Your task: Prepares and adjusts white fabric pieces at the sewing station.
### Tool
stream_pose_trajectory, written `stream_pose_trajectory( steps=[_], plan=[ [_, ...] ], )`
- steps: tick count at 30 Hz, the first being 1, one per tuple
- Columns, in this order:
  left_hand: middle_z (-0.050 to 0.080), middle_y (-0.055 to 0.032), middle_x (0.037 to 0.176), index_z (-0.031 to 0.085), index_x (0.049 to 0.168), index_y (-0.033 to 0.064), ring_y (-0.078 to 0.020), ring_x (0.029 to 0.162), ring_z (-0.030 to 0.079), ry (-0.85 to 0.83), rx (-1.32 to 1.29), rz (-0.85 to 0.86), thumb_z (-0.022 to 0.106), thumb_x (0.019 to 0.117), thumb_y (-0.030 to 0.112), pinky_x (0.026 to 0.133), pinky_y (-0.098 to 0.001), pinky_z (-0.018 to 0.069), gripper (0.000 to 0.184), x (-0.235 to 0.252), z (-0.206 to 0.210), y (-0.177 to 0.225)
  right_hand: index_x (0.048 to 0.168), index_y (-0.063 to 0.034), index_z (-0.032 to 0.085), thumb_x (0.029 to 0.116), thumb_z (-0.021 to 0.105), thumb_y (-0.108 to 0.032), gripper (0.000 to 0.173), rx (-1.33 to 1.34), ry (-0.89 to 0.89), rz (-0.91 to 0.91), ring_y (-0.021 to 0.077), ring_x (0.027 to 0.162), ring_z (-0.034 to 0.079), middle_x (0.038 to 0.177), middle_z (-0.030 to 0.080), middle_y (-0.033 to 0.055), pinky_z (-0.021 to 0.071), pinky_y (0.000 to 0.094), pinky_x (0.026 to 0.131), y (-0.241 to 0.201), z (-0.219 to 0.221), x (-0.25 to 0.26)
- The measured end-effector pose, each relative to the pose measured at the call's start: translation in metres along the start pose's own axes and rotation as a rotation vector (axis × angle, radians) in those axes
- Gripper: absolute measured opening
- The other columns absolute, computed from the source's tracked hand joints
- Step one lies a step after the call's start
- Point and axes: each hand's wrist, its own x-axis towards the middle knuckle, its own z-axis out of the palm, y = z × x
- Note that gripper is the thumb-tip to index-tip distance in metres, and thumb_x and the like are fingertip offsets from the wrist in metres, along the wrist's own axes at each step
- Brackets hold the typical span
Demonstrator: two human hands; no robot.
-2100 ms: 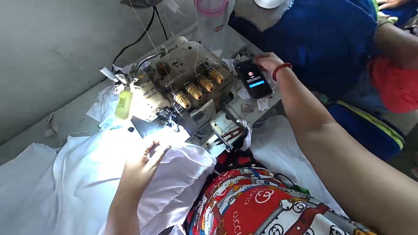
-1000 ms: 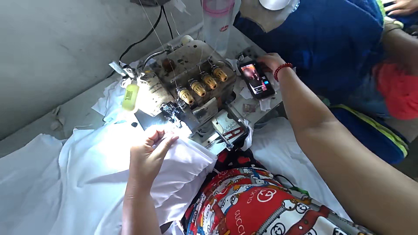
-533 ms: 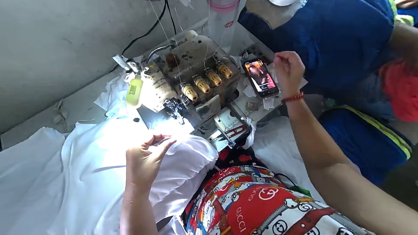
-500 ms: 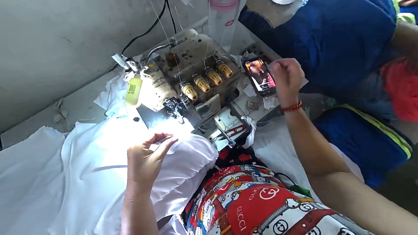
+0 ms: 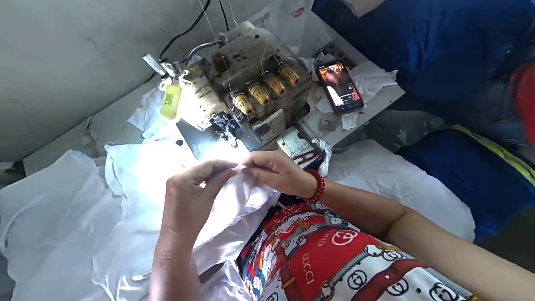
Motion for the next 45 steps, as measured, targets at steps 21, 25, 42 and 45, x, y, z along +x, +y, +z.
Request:
stream_pose_trajectory(
  steps=[21, 25, 42, 45],
  plan=[
    [0.066, 0.009, 0.095, 0.07, 0.106, 0.0034, 0.0112, 0.085, 0.058, 0.098, -0.014, 0.132, 0.059, 0.1028, 0.016, 0.077, -0.008, 0.0491, 0.017, -0.006, -0.011, -0.006, 0.108, 0.0069, 0.067, 0.0983, 0.047, 0.001, 0.023, -0.26, -0.017, 0.033, 0.0178, 0.092, 0.067, 0.095, 0.069, 0.0155, 0.0547, 0.0326, 0.084, 0.0, 0.014, -0.021],
    [0.069, 0.0058, 0.091, 0.072, 0.102, 0.0004, 0.0121, 0.077, 0.057, 0.119, 0.038, 0.047, 0.069, 0.0959, 0.017, 0.07, -0.0063, 0.0476, 0.018, -0.005, -0.004, -0.012, 0.106, 0.0072, 0.065, 0.1022, 0.043, -0.002, 0.024, -0.184, 0.051, 0.037, 0.0113, 0.092, 0.064, 0.097, 0.066, 0.0131, 0.0527, 0.0258, 0.084, 0.001, 0.02, -0.026],
    [0.069, 0.0136, 0.09, 0.066, 0.101, 0.0114, 0.0073, 0.076, 0.064, 0.067, -0.248, -0.095, 0.069, 0.0938, 0.005, 0.069, -0.0109, 0.0546, 0.01, -0.01, -0.012, -0.019, 0.091, -0.001, 0.074, 0.0888, 0.071, -0.011, 0.011, -0.188, 0.083, 0.045, 0.0064, 0.088, 0.068, 0.091, 0.072, 0.004, 0.0578, 0.0254, 0.082, 0.027, 0.0, -0.031],
    [0.07, 0.0137, 0.089, 0.067, 0.099, 0.0125, 0.0071, 0.075, 0.064, 0.064, -0.264, -0.102, 0.071, 0.0924, 0.005, 0.069, -0.0105, 0.0544, 0.011, -0.011, -0.013, -0.023, 0.097, 0.0003, 0.072, 0.0946, 0.065, -0.011, 0.014, -0.176, 0.035, 0.142, 0.0027, 0.086, 0.068, 0.09, 0.072, 0.0026, 0.0576, 0.023, 0.081, 0.021, -0.002, -0.032]
  ],
)
